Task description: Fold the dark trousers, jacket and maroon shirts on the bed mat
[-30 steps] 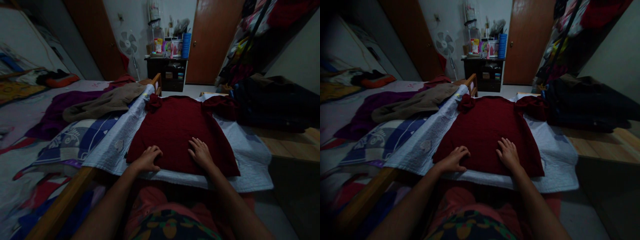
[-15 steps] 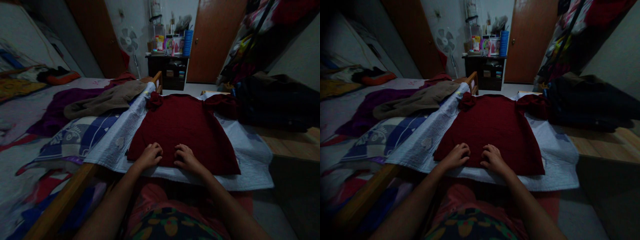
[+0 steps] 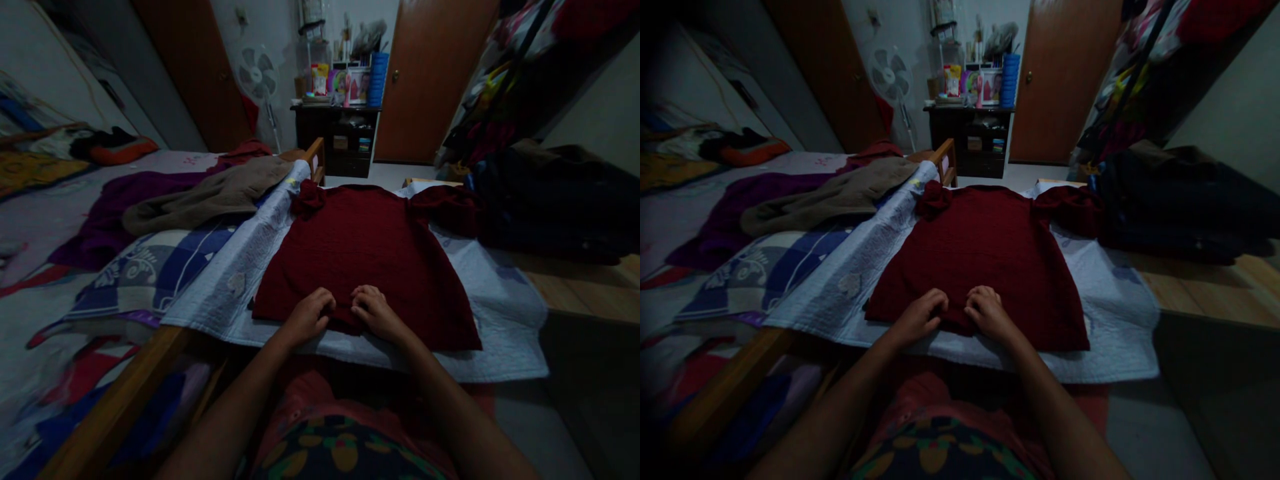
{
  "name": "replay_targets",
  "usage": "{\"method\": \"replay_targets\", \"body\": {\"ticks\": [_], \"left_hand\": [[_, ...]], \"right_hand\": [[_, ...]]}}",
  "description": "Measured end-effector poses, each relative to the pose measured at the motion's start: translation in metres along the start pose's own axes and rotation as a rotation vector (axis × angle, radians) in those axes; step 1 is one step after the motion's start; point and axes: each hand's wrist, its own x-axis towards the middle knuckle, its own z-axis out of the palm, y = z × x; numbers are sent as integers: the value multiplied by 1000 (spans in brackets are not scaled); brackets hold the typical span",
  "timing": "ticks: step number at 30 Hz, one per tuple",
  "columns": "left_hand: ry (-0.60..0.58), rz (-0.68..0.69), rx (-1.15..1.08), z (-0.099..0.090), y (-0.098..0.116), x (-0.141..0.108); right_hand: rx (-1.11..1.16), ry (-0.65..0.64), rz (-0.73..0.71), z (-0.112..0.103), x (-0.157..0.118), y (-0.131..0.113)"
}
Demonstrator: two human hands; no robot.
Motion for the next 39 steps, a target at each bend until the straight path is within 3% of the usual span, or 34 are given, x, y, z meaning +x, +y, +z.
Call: {"method": "replay_targets", "body": {"ticks": [5, 8, 12, 17, 22, 25, 28, 39], "left_hand": [[-27, 49, 87, 9, 5, -3], [-43, 70, 109, 13, 9, -1], [87, 5, 173, 14, 12, 8], [217, -107, 341, 15, 17, 13], [130, 0, 397, 26, 22, 2], [32, 127, 347, 31, 22, -3], [-29, 171, 281, 32, 20, -3], [-23, 179, 388, 38, 25, -1]], "right_hand": [[-61, 38, -5, 6, -3, 2], [-38, -10, -44, 1, -5, 2], [87, -114, -108, -11, -6, 5], [329, -38, -43, -16, -5, 10], [478, 32, 16, -13, -4, 13], [487, 60, 18, -12, -4, 14], [473, 68, 6, -11, -5, 14], [419, 35, -1, -19, -1, 8]]}}
